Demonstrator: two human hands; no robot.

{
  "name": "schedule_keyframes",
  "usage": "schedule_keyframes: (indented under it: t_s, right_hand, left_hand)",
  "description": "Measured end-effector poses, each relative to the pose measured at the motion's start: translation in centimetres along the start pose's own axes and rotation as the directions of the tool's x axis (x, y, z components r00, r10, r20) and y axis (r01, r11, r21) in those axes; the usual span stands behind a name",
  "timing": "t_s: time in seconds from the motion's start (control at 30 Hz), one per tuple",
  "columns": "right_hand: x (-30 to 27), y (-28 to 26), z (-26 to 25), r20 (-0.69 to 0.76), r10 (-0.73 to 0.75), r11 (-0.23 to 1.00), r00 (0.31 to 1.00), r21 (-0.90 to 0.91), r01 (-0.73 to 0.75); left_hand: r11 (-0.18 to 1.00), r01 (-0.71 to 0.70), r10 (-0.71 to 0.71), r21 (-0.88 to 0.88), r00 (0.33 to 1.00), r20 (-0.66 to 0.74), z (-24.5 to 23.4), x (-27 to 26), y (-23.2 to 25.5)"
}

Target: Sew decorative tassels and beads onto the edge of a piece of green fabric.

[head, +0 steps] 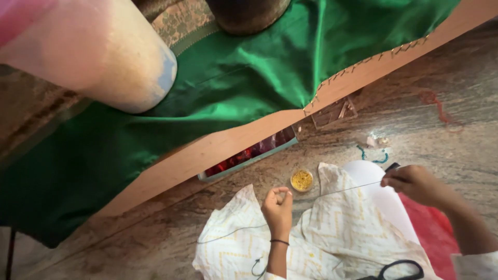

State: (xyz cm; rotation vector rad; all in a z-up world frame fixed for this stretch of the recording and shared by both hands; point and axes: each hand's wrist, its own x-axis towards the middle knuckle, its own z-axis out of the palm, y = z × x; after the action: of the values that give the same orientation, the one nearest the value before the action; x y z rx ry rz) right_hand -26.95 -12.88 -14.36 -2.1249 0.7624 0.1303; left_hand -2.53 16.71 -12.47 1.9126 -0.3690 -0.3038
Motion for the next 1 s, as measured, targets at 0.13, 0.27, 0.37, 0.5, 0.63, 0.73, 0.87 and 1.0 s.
schedule_keyframes:
  t_s: [0.13, 0.27, 0.37, 0.5, 0.63, 0.73, 0.87, 1.0]
  right_hand:
    - [-2.6, -0.1, 0.2, -0.197, 0.091, 0.996, 0.976, 0.044, -0.084]
    - [-4.8, 2.7, 0.8, -0.357, 0.391, 0.797, 0.848, 0.593, -0.118]
    - [-5.7, 1.9, 0.3, -0.346, 0.459, 0.438, 0.818, 0.889, 0.13]
    - [-5.9, 3.4, 1.5, -0.317, 0.447, 0.369, 0.836, 0.917, 0.149]
    - [-6.2, 1.3, 0.8, -0.246, 0.452, 0.563, 0.857, 0.825, -0.06]
    - [-6.2, 2.4, 0.7, -0.231, 0.461, 0.616, 0.857, 0.778, -0.122]
    - [-6.3, 0.6, -0.3, -0.206, 0.482, 0.702, 0.852, 0.672, -0.234]
    - [-4.7, -3.3, 0.7, -0.202, 0.429, 0.771, 0.88, 0.59, -0.24]
  left_hand:
    - [0.992, -0.072, 0.068, 0.105, 0.997, 0.039, -0.4, -0.5, -1.1]
    - [0.935, -0.144, 0.071, 0.325, 0.972, 0.225, 0.8, -1.6, -1.9]
    - [0.758, -0.313, 0.246, 0.572, 0.95, 0.193, 2.7, -0.7, -3.2]
    - [0.707, -0.28, 0.263, 0.649, 0.957, 0.126, 6.0, 3.3, -3.6]
    - [0.624, -0.189, 0.043, 0.758, 0.977, 0.209, 10.8, 7.2, -6.1]
    - [0.519, -0.161, -0.089, 0.84, 0.967, 0.24, 11.8, 7.8, -6.9]
    - [0.458, -0.204, -0.156, 0.865, 0.94, 0.304, 10.8, 7.3, -5.0]
    - [0.56, -0.185, -0.049, 0.808, 0.966, 0.255, 9.5, 6.8, -6.1]
